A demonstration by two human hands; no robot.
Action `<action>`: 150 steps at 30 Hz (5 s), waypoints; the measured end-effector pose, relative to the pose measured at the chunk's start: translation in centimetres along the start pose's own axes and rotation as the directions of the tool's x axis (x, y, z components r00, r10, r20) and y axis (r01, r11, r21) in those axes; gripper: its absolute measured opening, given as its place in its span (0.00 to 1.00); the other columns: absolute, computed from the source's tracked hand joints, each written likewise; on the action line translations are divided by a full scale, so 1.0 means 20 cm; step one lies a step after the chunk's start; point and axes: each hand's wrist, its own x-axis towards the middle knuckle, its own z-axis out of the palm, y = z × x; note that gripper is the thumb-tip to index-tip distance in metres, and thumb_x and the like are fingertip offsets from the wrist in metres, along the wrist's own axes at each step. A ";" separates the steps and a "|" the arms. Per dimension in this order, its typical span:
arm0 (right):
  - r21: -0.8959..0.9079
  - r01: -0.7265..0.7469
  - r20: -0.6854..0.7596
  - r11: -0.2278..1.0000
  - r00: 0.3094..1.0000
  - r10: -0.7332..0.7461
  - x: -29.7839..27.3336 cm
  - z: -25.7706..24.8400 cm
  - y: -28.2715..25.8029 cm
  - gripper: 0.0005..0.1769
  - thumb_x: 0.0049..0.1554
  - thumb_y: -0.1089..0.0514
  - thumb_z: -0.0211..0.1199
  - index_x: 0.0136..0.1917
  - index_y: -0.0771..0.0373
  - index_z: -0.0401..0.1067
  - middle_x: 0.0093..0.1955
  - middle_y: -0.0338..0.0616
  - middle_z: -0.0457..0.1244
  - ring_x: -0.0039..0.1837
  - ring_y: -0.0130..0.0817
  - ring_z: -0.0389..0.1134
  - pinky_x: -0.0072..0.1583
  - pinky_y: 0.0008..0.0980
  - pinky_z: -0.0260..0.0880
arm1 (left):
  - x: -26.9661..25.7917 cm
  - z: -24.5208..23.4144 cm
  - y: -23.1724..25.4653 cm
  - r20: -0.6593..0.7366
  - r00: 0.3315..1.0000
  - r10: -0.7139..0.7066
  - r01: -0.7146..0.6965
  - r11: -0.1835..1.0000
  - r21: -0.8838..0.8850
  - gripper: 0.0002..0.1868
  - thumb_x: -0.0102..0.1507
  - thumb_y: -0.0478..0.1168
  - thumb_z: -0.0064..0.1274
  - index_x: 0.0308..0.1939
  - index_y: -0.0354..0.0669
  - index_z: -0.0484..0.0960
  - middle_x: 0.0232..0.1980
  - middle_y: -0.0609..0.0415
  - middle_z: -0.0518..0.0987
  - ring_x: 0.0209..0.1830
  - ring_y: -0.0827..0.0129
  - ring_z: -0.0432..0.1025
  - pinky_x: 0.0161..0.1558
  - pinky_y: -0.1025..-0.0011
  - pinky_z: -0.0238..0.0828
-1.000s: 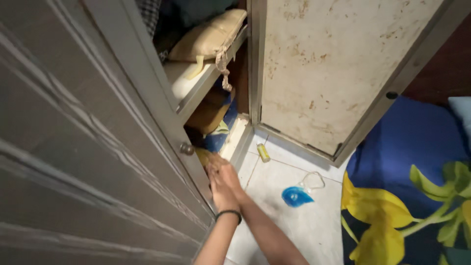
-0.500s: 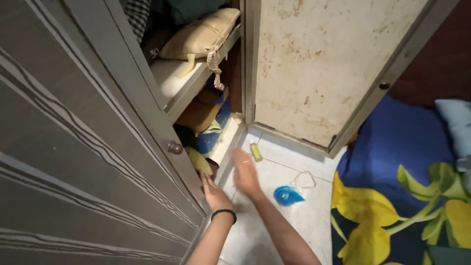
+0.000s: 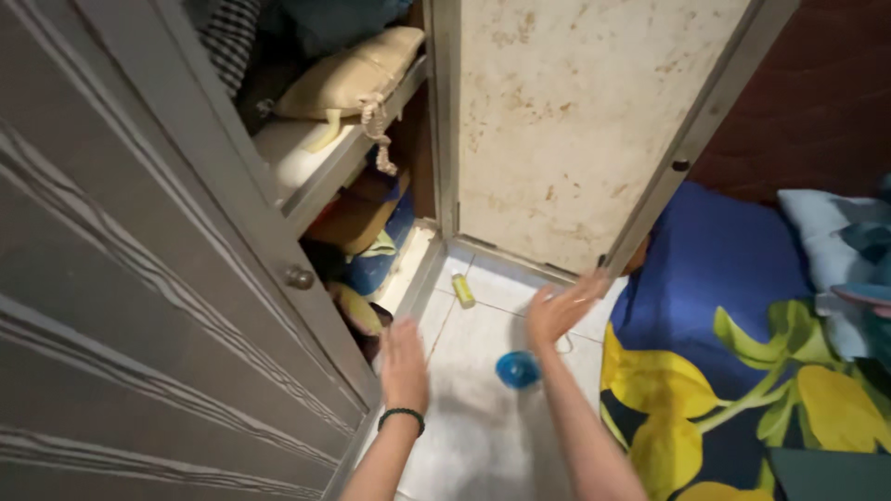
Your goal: The person folds a yellow cloth bag on a bed, then moves it to a closet before gathering and organizing several small items, including bottles and a small pouch, on a desk.
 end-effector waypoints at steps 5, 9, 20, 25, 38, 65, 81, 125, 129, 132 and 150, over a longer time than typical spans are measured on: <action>-0.020 -0.119 -0.050 0.993 0.992 0.117 0.45 -0.05 0.28 0.61 0.53 0.55 0.70 0.84 0.72 0.34 0.85 0.67 0.37 0.85 0.63 0.37 0.81 0.54 0.35 | -0.05 -0.41 0.13 -0.477 0.840 0.259 -0.358 0.925 -0.129 0.37 0.59 0.35 0.43 0.75 0.34 0.58 0.80 0.45 0.55 0.82 0.60 0.44 0.76 0.52 0.37; 0.008 -0.272 0.214 0.962 0.941 0.264 0.50 -0.06 0.42 0.51 0.52 0.45 0.70 0.77 0.63 0.46 0.75 0.60 0.52 0.76 0.53 0.51 0.71 0.60 0.40 | -0.10 -0.70 0.23 -0.534 0.815 0.224 -0.387 0.897 -0.214 0.38 0.61 0.41 0.44 0.75 0.33 0.57 0.81 0.44 0.53 0.82 0.59 0.44 0.77 0.53 0.36; 0.360 0.131 0.487 0.924 0.818 -0.306 -0.45 -0.51 -0.16 0.22 0.59 0.54 0.59 0.63 0.68 0.66 0.54 0.59 0.64 0.56 0.57 0.63 0.56 0.53 0.60 | -0.25 -0.76 0.31 -0.934 0.339 0.112 -0.181 0.982 0.052 0.37 0.70 0.50 0.36 0.82 0.49 0.52 0.85 0.60 0.49 0.85 0.67 0.41 0.77 0.57 0.14; 0.614 0.021 0.566 0.789 0.685 -0.459 -0.66 -0.61 -0.74 0.28 0.60 0.53 0.59 0.69 0.69 0.59 0.63 0.60 0.57 0.64 0.56 0.56 0.63 0.50 0.54 | -0.26 -0.70 0.07 -0.729 0.682 0.059 0.178 0.953 0.244 0.42 0.63 0.45 0.40 0.82 0.44 0.51 0.86 0.63 0.43 0.84 0.72 0.34 0.75 0.63 0.16; 0.817 -0.071 0.546 0.573 0.414 -0.728 -0.81 -0.35 -1.00 0.46 0.63 0.50 0.57 0.84 0.71 0.42 0.87 0.64 0.39 0.87 0.54 0.37 0.83 0.44 0.37 | -0.35 -0.58 -0.56 -0.419 0.896 -0.146 0.361 0.787 0.500 0.36 0.71 0.50 0.31 0.82 0.39 0.49 0.86 0.48 0.39 0.85 0.61 0.28 0.74 0.52 0.07; -0.338 0.650 0.907 0.680 0.417 0.052 -0.40 -0.60 0.49 0.14 0.60 0.51 0.51 0.55 0.52 0.74 0.59 0.42 0.67 0.67 0.42 0.66 0.65 0.47 0.64 | -0.32 -0.58 -0.58 -0.454 0.885 -0.102 0.305 0.865 0.399 0.45 0.62 0.46 0.40 0.82 0.40 0.45 0.86 0.54 0.38 0.84 0.66 0.28 0.76 0.58 0.12; 0.621 -0.280 0.763 0.732 0.427 -0.485 0.12 -0.54 -0.85 0.13 0.59 0.58 0.63 0.56 0.63 0.73 0.43 0.41 0.68 0.44 0.28 0.69 0.49 0.30 0.72 | -0.63 -0.91 -0.65 -0.405 0.913 0.041 -0.330 0.659 -0.677 0.44 0.65 0.49 0.50 0.79 0.38 0.47 0.76 0.42 0.63 0.77 0.52 0.55 0.73 0.47 0.39; 0.159 0.188 0.748 0.969 0.617 -0.243 -0.41 0.34 -0.02 0.32 0.51 0.63 0.63 0.69 0.63 0.66 0.66 0.60 0.63 0.67 0.57 0.63 0.69 0.48 0.62 | -0.35 -0.23 -0.35 -0.782 0.591 0.196 -0.461 0.878 -0.127 0.15 0.63 0.41 0.49 0.53 0.55 0.81 0.73 0.62 0.69 0.71 0.68 0.61 0.58 0.62 0.59; 0.096 0.224 0.809 0.970 0.550 -0.208 -0.57 0.54 0.07 0.35 0.52 0.63 0.61 0.73 0.60 0.61 0.77 0.61 0.51 0.72 0.64 0.57 0.72 0.51 0.58 | -0.25 -0.11 -0.33 -0.606 0.747 0.272 -0.466 0.865 -0.185 0.12 0.61 0.36 0.49 0.48 0.52 0.80 0.73 0.62 0.67 0.70 0.68 0.63 0.53 0.64 0.65; 0.106 0.214 0.828 0.971 0.521 -0.205 -0.65 0.67 0.10 0.39 0.53 0.62 0.60 0.77 0.56 0.56 0.82 0.60 0.42 0.75 0.69 0.51 0.71 0.53 0.57 | -0.20 -0.02 -0.33 -0.305 0.890 0.338 -0.432 0.839 -0.332 0.12 0.64 0.36 0.47 0.51 0.51 0.79 0.75 0.60 0.64 0.61 0.67 0.68 0.49 0.61 0.69; -0.243 -0.312 0.735 0.919 0.559 0.384 -0.73 0.48 0.17 0.28 0.46 0.54 0.68 0.60 0.58 0.70 0.42 0.56 0.70 0.48 0.54 0.73 0.52 0.48 0.73 | 0.06 0.22 0.13 -0.212 0.977 -0.040 -0.159 0.529 -0.834 0.19 0.60 0.41 0.51 0.55 0.40 0.79 0.60 0.48 0.77 0.65 0.53 0.67 0.68 0.56 0.60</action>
